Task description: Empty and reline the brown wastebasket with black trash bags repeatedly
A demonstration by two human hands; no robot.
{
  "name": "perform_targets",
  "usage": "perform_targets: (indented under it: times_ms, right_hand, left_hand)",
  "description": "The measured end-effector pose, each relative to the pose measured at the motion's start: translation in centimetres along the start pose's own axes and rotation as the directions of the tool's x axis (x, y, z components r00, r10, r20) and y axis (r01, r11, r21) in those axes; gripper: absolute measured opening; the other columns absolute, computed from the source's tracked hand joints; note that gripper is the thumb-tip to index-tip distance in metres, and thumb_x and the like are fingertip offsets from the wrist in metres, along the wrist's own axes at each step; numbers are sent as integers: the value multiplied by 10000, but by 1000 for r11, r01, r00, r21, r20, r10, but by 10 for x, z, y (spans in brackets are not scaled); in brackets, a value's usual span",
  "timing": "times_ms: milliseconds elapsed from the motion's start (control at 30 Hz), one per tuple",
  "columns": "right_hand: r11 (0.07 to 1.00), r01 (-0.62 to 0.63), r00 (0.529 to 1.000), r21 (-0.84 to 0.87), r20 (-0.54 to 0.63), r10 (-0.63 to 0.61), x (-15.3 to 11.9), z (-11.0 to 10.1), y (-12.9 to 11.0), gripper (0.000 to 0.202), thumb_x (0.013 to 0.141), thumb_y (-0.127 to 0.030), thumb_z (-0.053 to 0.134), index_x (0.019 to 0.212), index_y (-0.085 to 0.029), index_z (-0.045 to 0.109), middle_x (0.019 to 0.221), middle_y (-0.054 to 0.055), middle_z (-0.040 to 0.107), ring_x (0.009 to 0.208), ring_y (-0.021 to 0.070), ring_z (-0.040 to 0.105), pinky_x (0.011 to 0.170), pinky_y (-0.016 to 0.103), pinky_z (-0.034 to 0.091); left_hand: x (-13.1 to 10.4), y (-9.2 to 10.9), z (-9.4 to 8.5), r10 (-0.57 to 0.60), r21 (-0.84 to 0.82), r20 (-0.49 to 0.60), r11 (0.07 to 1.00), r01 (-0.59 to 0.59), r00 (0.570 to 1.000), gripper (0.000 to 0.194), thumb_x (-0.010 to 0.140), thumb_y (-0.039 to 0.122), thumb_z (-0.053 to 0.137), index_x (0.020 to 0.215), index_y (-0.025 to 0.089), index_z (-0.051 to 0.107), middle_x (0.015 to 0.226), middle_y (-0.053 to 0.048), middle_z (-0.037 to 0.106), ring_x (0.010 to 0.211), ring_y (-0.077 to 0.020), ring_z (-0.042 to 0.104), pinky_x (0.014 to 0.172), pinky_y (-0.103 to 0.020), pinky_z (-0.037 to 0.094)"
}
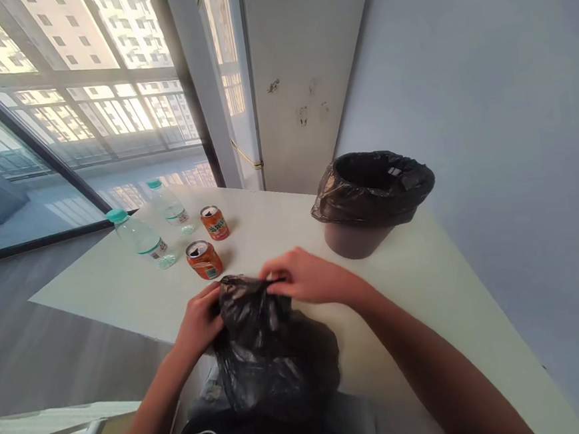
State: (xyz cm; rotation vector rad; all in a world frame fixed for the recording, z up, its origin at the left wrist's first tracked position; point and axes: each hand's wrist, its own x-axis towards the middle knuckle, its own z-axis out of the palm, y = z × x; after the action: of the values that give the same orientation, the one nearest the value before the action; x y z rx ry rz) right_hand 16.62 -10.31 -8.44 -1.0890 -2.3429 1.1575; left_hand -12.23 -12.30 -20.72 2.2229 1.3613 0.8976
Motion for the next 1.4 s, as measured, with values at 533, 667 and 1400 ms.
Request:
perform_targets:
  times_ms: [533,667,1400]
  right_hand:
    - [881,-292,538,-372,-825,-171,-84,-44,-61,129,911,-332,731,946,-224,792,818,36,728,717,177,635,721,322,511]
    - [928,-41,927,-369,-360,-102,-62,29,-90,173,866,-130,641,924,-211,782,949,57,782,866,206,694,831,334,544]
    - [924,57,-105,378,-918,382,-222,21,52,356,696,-493,863,865,-233,687,797,-10,586,654,144,522,589,287,475]
  left_hand:
    - [-28,56,-69,85,-201,-350,966,-163,933,663,834,239,714,1469,329,543,1538,-92,566,1463,-362,519,1245,-580,413]
    - [-32,139,-30,305,-103,-227,937,-335,925,1018,776,337,845,1626,290,287,1608,-165,491,1512,-419,446,1238,-689,365]
    - [7,40,24,-105,595,123,804,11,987,398,913,13,418,1180,150,679,1132,-187,724,1091,-364,658,916,-538,467]
